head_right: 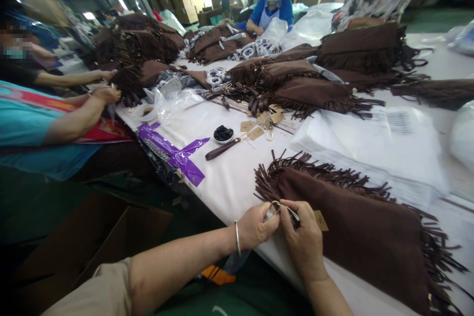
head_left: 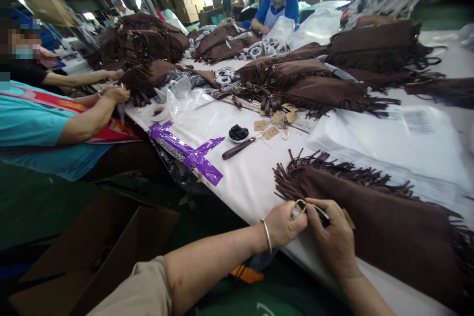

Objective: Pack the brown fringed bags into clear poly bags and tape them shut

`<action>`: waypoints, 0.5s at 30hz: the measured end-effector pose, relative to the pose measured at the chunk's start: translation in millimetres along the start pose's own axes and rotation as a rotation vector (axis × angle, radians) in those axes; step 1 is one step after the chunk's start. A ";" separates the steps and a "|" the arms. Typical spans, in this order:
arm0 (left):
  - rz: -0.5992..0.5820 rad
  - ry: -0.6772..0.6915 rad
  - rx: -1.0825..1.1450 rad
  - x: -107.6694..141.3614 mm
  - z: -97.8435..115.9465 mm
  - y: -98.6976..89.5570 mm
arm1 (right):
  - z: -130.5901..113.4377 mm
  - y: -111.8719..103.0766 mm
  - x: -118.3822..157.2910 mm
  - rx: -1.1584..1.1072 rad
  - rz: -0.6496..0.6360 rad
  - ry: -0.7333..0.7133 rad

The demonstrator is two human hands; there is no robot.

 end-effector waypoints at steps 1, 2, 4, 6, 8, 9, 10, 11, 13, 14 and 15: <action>-0.022 -0.022 0.045 3.7 -0.2 0.3 | 0.4 0.7 -0.1 -0.011 -0.012 0.002; -0.045 -0.055 0.100 8.1 -0.9 0.4 | 0.6 1.6 -0.1 -0.021 -0.032 0.001; -0.092 -0.133 0.206 17.8 -2.9 -0.6 | 0.2 3.8 0.5 -0.030 -0.089 -0.002; -0.115 -0.190 0.272 26.6 -4.6 -4.0 | -1.7 4.0 2.1 -0.019 -0.132 0.007; -0.096 -0.215 0.305 32.7 -5.9 -9.6 | -6.0 0.4 5.2 0.004 -0.133 0.020; -0.076 -0.221 0.325 34.6 -6.4 -12.6 | -9.3 -3.0 7.3 0.013 -0.114 0.016; -0.056 -0.227 0.356 35.7 -6.7 -15.2 | -13.1 -7.2 10.1 0.016 -0.088 0.004; -0.042 -0.238 0.406 36.2 -6.8 -17.0 | -17.1 -11.6 13.6 0.011 -0.066 -0.013; -0.054 -0.286 0.589 35.5 -5.7 -16.4 | -22.8 -18.8 22.8 -0.028 -0.050 -0.019; -0.068 -0.330 0.718 34.5 -4.5 -13.9 | -22.9 -20.4 28.4 -0.061 -0.067 0.024; -0.074 -0.382 0.852 33.3 -2.8 -10.5 | -21.3 -20.0 35.1 -0.106 -0.106 0.100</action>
Point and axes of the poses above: each hand's wrist, its own x-axis away from the middle knuckle, its own y-axis out of the palm, z = x × y, the point moved 4 cm from there along -x, towards the middle knuckle, and after that the axes turned 2 degrees about y, right-handed, at the moved point
